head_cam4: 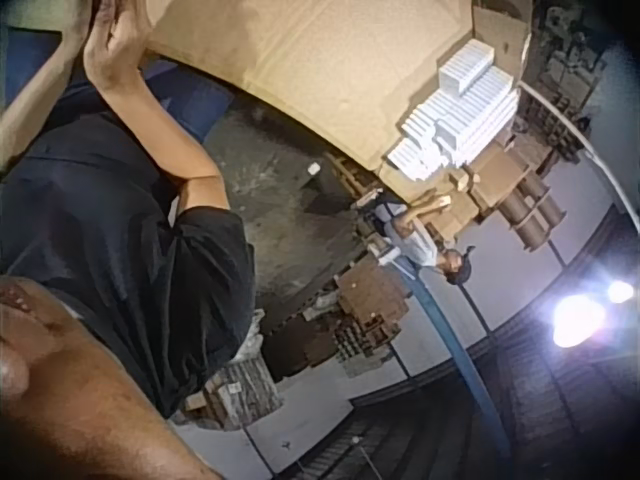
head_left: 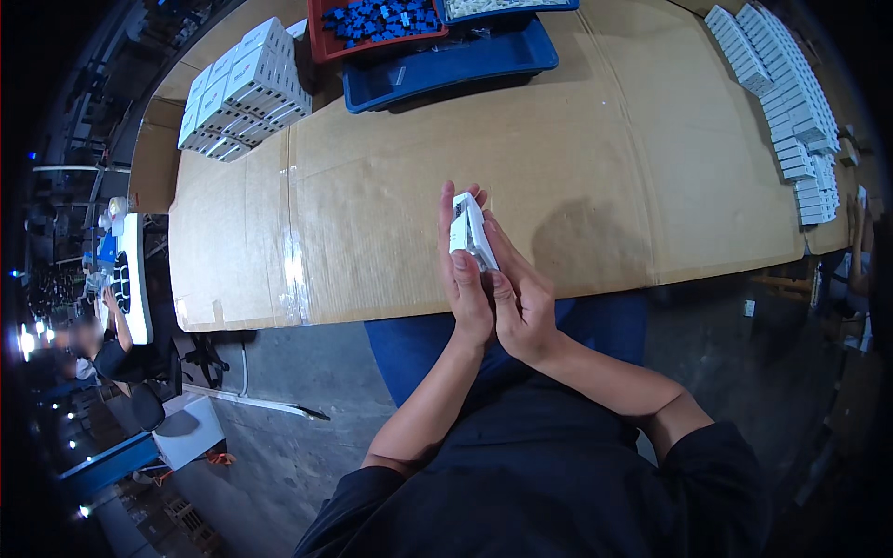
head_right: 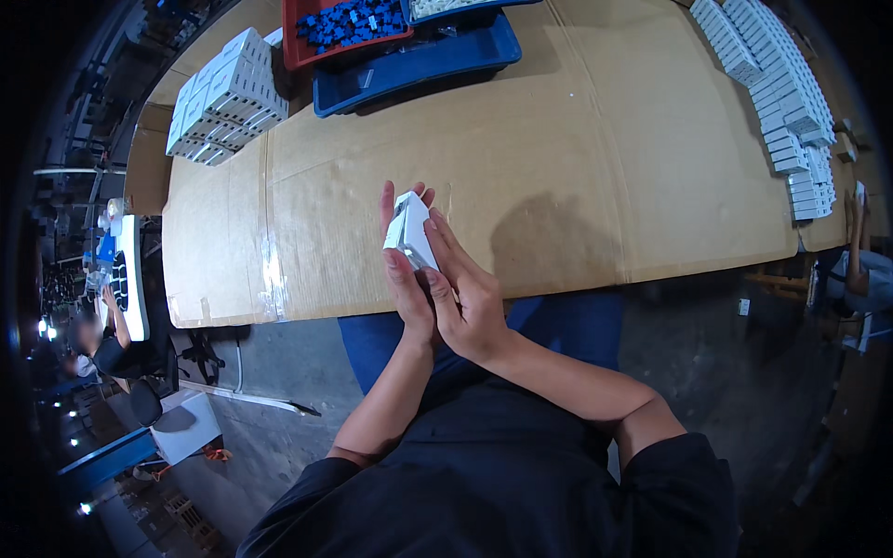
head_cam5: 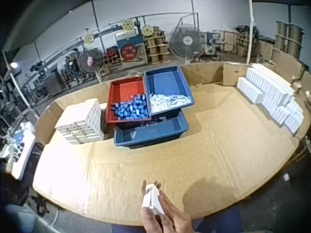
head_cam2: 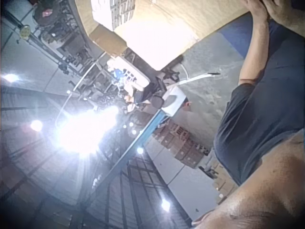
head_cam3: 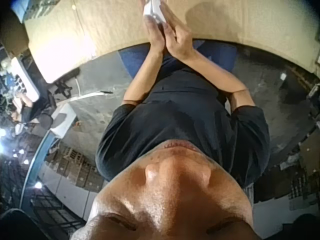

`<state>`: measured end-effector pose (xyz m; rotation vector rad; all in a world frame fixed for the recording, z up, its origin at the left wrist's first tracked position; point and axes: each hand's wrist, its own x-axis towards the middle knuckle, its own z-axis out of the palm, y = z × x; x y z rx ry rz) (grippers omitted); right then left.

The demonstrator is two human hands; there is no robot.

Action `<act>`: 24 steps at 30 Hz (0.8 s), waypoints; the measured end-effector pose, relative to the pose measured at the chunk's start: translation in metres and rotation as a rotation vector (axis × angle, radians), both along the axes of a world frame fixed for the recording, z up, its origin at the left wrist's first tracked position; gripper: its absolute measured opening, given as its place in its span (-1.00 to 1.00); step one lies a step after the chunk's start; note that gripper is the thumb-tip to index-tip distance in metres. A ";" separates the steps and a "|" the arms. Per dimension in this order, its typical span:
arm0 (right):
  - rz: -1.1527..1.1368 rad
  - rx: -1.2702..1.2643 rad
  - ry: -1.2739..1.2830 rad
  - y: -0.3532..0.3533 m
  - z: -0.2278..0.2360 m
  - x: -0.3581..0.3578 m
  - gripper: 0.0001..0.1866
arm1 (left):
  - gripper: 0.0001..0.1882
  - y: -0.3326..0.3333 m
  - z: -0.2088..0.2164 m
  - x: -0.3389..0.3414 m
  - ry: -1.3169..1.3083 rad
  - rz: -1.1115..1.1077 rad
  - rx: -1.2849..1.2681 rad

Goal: Packing electronic device components and small parts into a white product box.

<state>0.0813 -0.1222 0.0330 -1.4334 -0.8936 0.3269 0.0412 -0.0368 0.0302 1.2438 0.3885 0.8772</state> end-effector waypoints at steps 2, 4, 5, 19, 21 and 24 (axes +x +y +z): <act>-0.008 0.010 0.028 0.001 0.000 -0.004 -0.50 | 0.07 -0.002 0.003 -0.003 0.017 0.006 -0.013; 0.037 0.089 0.153 0.002 0.000 -0.006 -0.52 | 0.08 -0.002 0.008 -0.003 0.035 0.013 -0.026; 0.038 0.088 0.153 0.003 0.001 -0.006 -0.52 | 0.09 -0.001 0.011 -0.004 0.024 0.030 -0.023; 0.147 -0.135 0.861 0.012 0.021 0.034 -0.35 | 0.14 0.008 -0.022 -0.007 0.099 -0.059 0.285; 0.111 -0.052 0.898 0.015 0.014 0.025 -0.37 | 0.13 0.007 -0.028 -0.008 0.156 -0.003 0.291; 0.077 0.054 0.918 0.015 0.007 0.014 -0.41 | 0.09 0.010 -0.027 -0.007 0.196 0.106 0.440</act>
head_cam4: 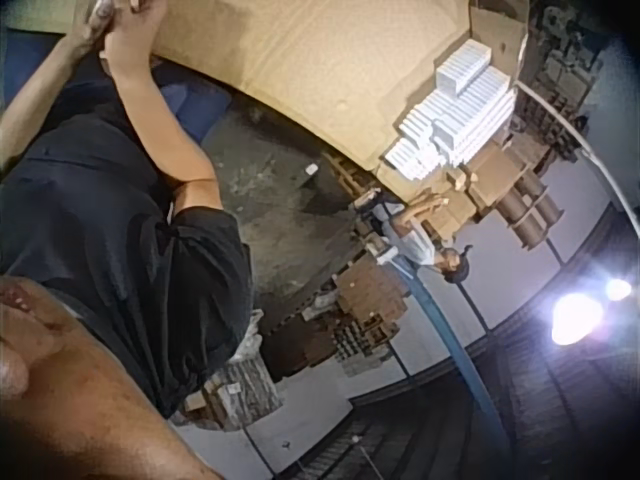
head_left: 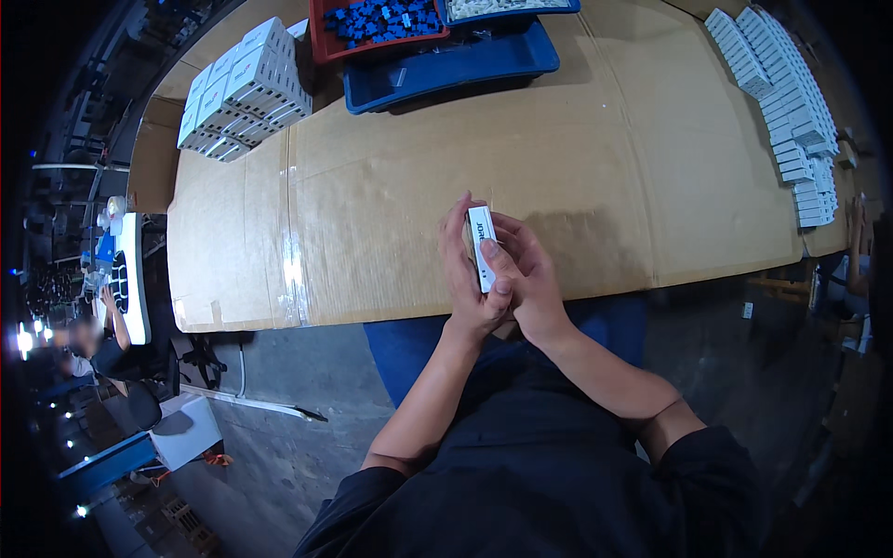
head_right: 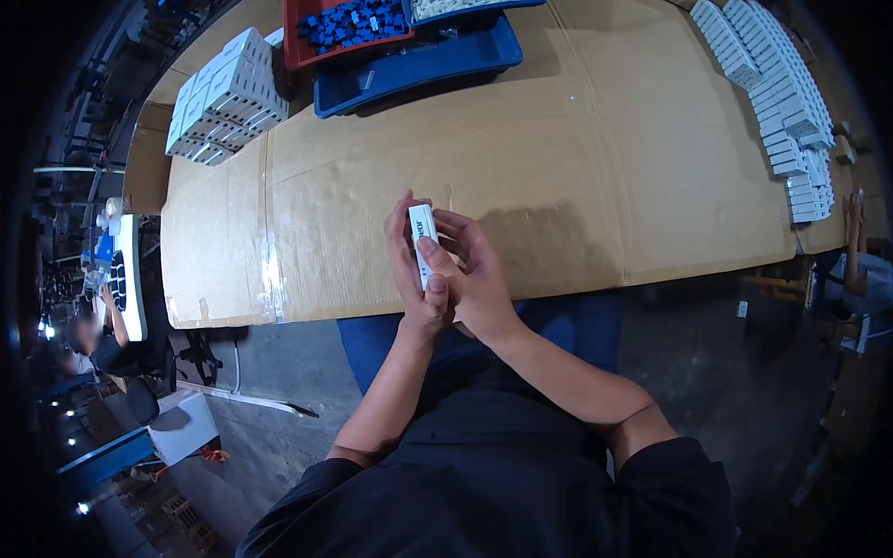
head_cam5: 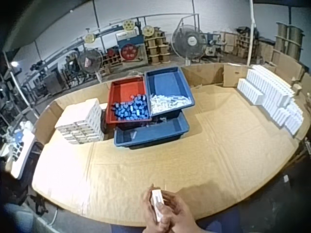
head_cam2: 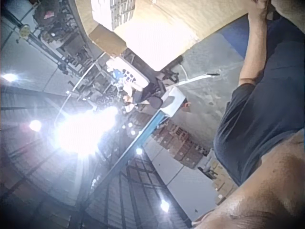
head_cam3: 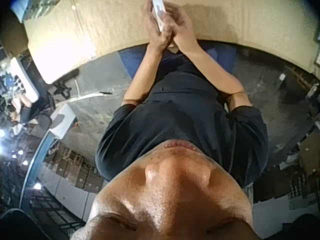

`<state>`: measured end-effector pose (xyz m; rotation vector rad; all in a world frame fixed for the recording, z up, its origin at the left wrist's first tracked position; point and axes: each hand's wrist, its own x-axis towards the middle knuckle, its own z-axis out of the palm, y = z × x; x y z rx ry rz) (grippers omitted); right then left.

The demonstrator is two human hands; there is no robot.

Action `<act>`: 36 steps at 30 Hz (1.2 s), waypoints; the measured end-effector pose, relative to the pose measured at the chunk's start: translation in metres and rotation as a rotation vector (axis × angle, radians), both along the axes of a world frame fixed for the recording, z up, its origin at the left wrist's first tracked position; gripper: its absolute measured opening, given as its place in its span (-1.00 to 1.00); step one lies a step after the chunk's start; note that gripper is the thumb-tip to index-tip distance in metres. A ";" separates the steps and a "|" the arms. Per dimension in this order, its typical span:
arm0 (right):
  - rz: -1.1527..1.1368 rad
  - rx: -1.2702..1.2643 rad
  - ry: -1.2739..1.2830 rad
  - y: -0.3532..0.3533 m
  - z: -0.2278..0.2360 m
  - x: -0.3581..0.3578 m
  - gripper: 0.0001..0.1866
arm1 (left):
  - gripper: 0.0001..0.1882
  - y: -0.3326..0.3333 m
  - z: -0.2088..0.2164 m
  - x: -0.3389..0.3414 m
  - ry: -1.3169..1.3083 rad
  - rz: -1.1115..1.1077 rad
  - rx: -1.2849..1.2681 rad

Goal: Packing electronic device components and small parts into a white product box.

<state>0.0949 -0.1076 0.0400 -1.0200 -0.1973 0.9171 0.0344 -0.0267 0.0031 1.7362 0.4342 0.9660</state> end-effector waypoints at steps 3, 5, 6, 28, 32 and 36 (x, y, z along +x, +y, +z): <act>-0.014 0.035 0.000 -0.001 0.000 -0.006 -0.47 | 0.04 0.004 0.006 -0.001 0.036 0.060 0.128; -0.013 0.003 -0.069 -0.002 -0.005 -0.008 -0.49 | 0.01 0.004 0.000 0.000 0.016 0.072 0.122; -0.012 0.003 -0.068 -0.003 -0.006 -0.010 -0.49 | -0.02 0.004 -0.002 0.000 -0.004 0.084 0.116; 0.315 -0.200 -0.372 -0.018 0.005 0.039 -0.33 | 0.02 0.005 0.002 -0.004 0.067 -0.003 -0.076; 0.240 -0.152 -1.041 -0.031 -0.003 0.055 -0.07 | -0.24 -0.002 0.015 -0.001 -0.120 -0.156 -0.808; 0.190 -0.085 -1.207 -0.028 -0.015 0.064 -0.10 | -0.23 -0.007 0.031 -0.002 0.076 -0.270 -1.054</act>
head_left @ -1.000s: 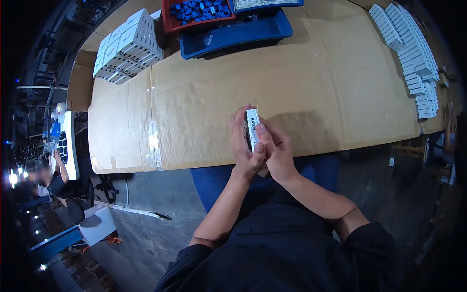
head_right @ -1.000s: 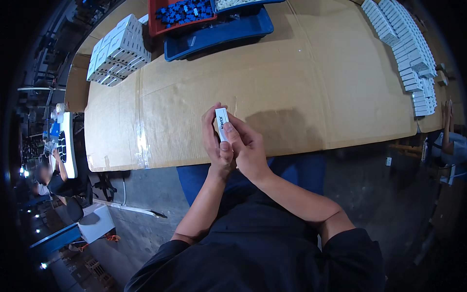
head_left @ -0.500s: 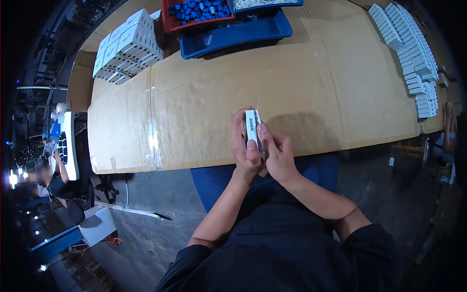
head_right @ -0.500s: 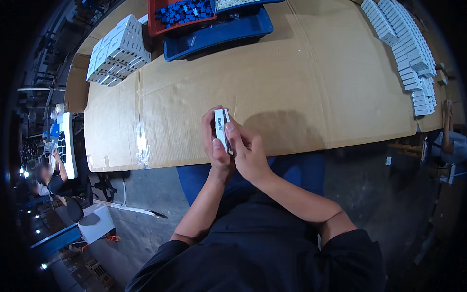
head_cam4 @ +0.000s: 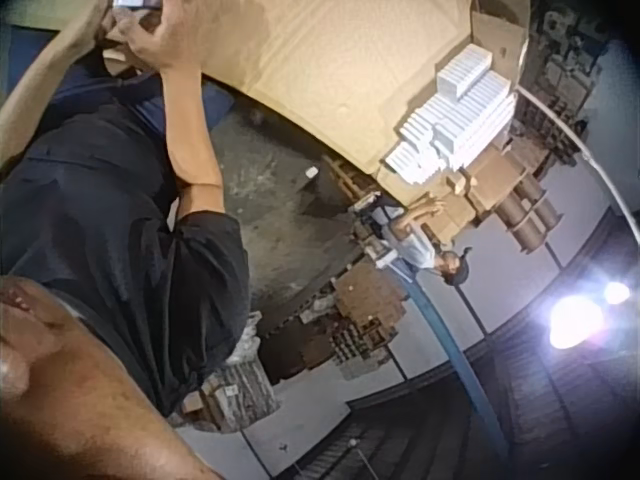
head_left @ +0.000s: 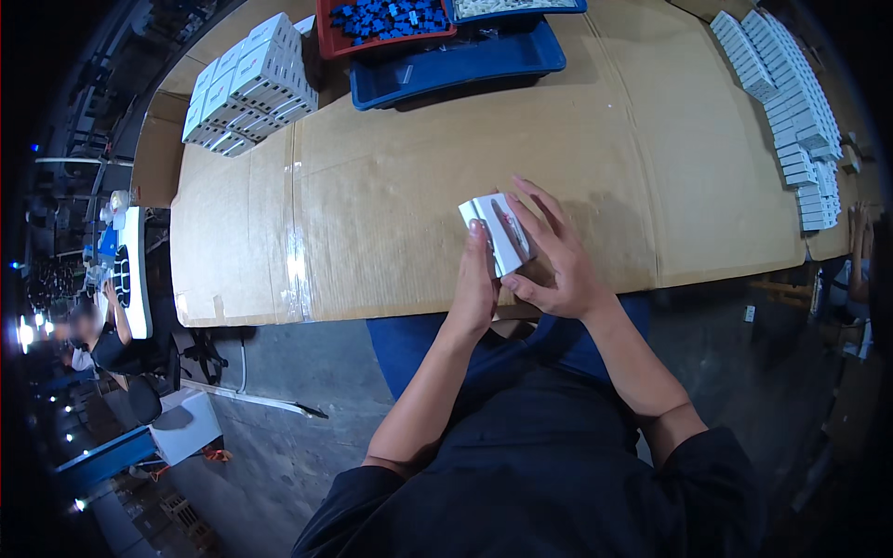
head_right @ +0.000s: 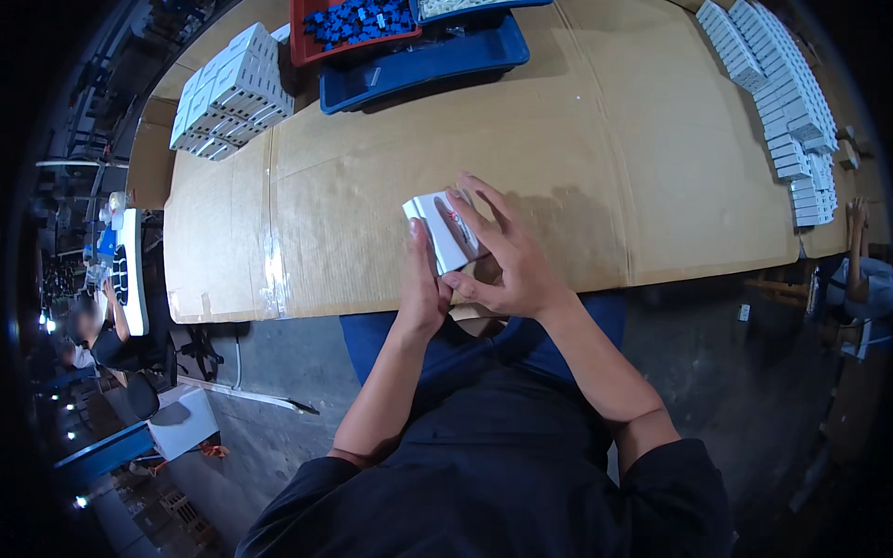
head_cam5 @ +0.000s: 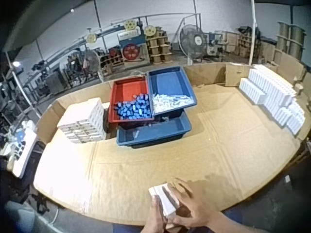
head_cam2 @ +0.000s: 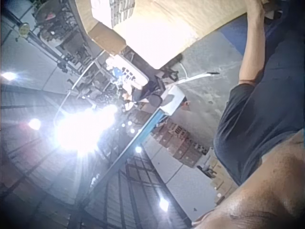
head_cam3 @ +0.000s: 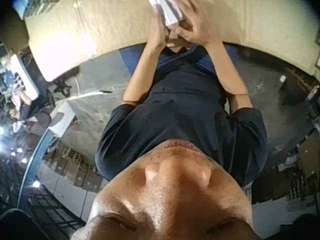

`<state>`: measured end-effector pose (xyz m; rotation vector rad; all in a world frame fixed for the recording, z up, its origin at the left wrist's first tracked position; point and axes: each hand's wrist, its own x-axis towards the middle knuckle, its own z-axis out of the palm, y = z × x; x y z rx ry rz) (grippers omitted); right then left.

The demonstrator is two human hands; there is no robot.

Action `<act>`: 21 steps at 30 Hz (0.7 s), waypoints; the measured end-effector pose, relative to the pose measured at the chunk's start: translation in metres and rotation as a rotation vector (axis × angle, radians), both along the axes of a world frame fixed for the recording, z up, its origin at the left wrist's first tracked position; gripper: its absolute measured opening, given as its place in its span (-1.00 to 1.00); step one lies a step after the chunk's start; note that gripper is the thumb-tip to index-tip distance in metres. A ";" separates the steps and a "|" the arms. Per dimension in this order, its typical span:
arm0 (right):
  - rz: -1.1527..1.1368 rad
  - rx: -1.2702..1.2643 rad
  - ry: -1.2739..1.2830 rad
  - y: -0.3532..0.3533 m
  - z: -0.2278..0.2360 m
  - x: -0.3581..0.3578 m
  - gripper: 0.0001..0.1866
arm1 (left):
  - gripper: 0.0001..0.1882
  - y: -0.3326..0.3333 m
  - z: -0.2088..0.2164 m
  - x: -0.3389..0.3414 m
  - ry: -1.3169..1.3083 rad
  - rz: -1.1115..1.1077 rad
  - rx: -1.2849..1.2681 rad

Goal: Packing electronic device components and small parts into a white product box.

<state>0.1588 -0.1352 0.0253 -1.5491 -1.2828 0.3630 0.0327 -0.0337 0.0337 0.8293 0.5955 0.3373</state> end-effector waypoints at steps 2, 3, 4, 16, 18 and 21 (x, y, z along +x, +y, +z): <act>0.022 0.095 -0.131 0.002 -0.011 0.005 -0.10 | -0.20 -0.003 0.005 -0.001 0.025 -0.061 -0.043; 0.021 0.096 -0.130 0.003 -0.014 0.009 -0.10 | -0.16 -0.005 0.006 0.000 0.049 -0.121 -0.086; 0.026 0.140 -0.209 0.005 -0.015 0.012 -0.11 | -0.17 -0.007 0.005 0.000 0.035 -0.136 -0.131; -0.030 0.261 -0.027 0.009 -0.029 0.001 -0.21 | -0.23 -0.013 -0.015 0.000 -0.018 -0.132 -0.055; -0.096 0.258 0.286 0.010 -0.024 -0.004 -0.19 | -0.25 -0.008 -0.038 -0.002 -0.023 -0.166 0.379; -0.023 0.313 0.857 0.014 -0.026 -0.014 -0.18 | -0.08 -0.014 -0.018 0.012 -0.051 -0.029 0.791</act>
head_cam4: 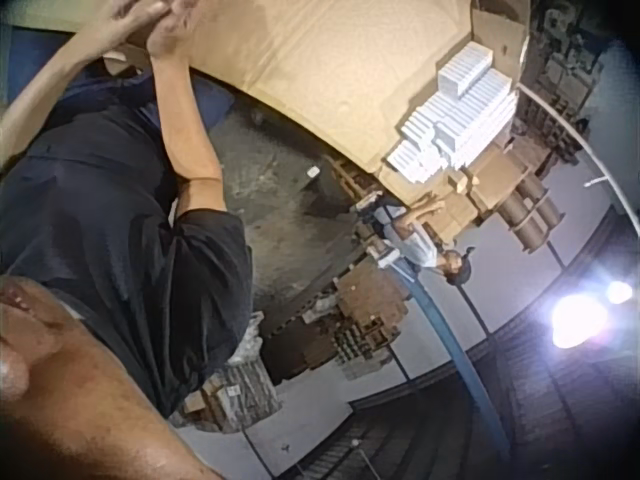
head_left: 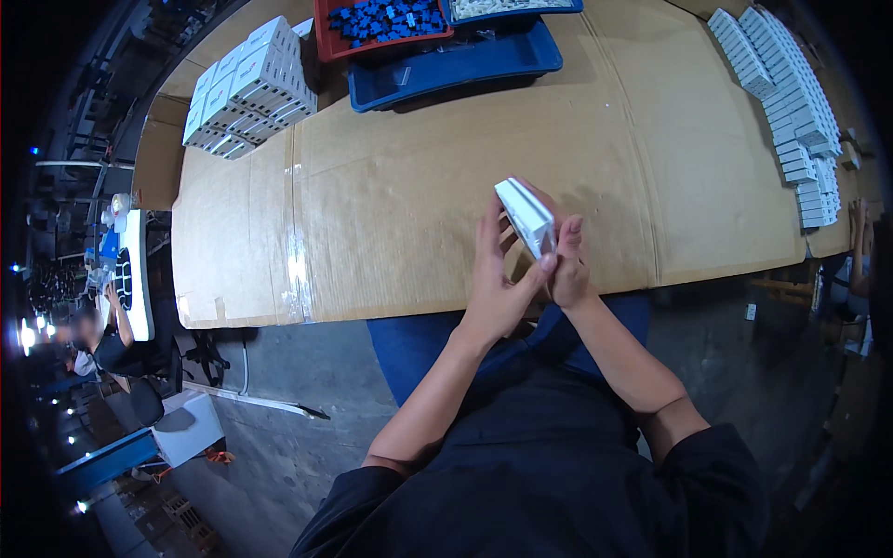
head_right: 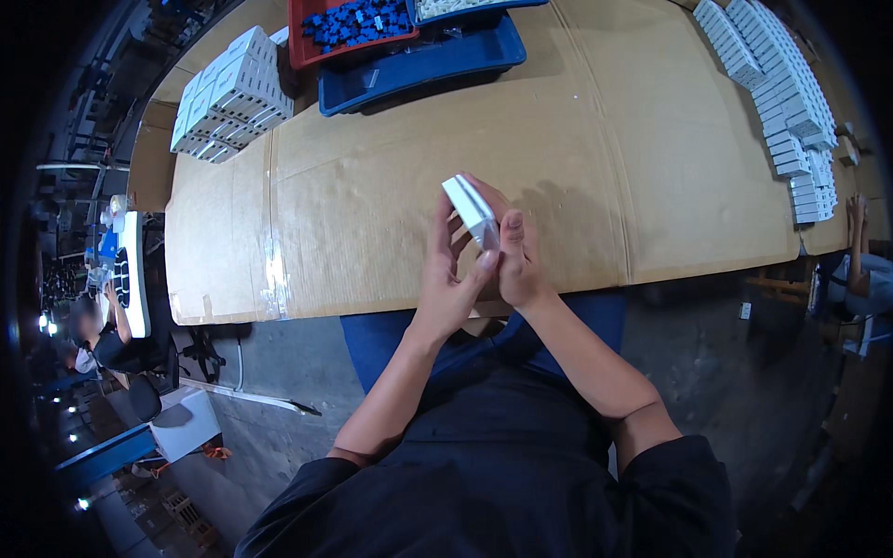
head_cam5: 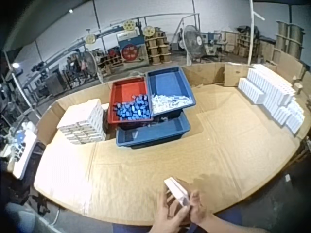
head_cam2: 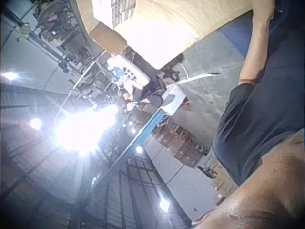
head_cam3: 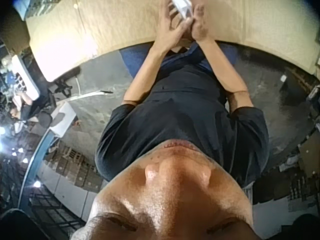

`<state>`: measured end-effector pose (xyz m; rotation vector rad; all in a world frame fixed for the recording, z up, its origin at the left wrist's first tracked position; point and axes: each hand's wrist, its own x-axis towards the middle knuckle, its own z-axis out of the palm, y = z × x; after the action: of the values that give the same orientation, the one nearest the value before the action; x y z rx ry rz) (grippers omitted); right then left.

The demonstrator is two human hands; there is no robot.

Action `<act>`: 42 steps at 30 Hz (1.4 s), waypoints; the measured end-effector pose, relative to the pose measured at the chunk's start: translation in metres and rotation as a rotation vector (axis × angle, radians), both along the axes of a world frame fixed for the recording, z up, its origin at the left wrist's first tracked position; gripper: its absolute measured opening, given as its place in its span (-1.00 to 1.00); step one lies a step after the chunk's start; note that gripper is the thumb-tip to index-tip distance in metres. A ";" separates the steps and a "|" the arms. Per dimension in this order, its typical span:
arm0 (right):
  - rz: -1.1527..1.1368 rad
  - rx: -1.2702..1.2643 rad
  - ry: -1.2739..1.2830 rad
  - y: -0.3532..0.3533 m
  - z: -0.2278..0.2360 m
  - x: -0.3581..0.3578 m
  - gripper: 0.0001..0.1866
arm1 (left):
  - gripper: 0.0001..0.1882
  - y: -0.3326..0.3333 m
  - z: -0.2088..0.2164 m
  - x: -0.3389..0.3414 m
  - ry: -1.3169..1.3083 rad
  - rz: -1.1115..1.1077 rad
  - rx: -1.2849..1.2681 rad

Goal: Packing electronic device components and small parts into a white product box.

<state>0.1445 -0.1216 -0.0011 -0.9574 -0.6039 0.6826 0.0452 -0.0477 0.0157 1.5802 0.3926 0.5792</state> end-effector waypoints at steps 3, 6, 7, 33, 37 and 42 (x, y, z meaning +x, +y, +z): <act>0.004 -0.088 -0.166 0.002 0.005 0.004 -0.18 | 0.00 0.011 -0.001 -0.004 -0.053 0.072 -0.194; -0.016 -0.111 -0.291 -0.008 0.000 0.016 -0.27 | -0.26 0.016 0.013 -0.004 -0.008 0.138 -0.296; 0.004 -0.178 -0.485 -0.010 0.006 0.017 -0.31 | -0.30 0.019 0.008 -0.006 -0.045 0.161 -0.495; -0.237 -0.332 -0.927 -0.010 -0.003 -0.013 -0.55 | -0.59 -0.006 0.025 0.009 0.071 0.346 -0.634; -0.276 -0.319 -0.925 -0.011 -0.004 -0.013 -0.56 | -0.61 -0.008 0.026 0.008 0.048 0.313 -0.630; -0.284 -0.302 -0.901 -0.012 -0.001 -0.016 -0.58 | -0.61 -0.012 0.029 0.008 0.019 0.339 -0.616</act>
<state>0.1286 -0.1335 -0.0025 -1.6095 -1.1387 0.0462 0.0534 -0.0597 0.0447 0.9327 0.7802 0.6243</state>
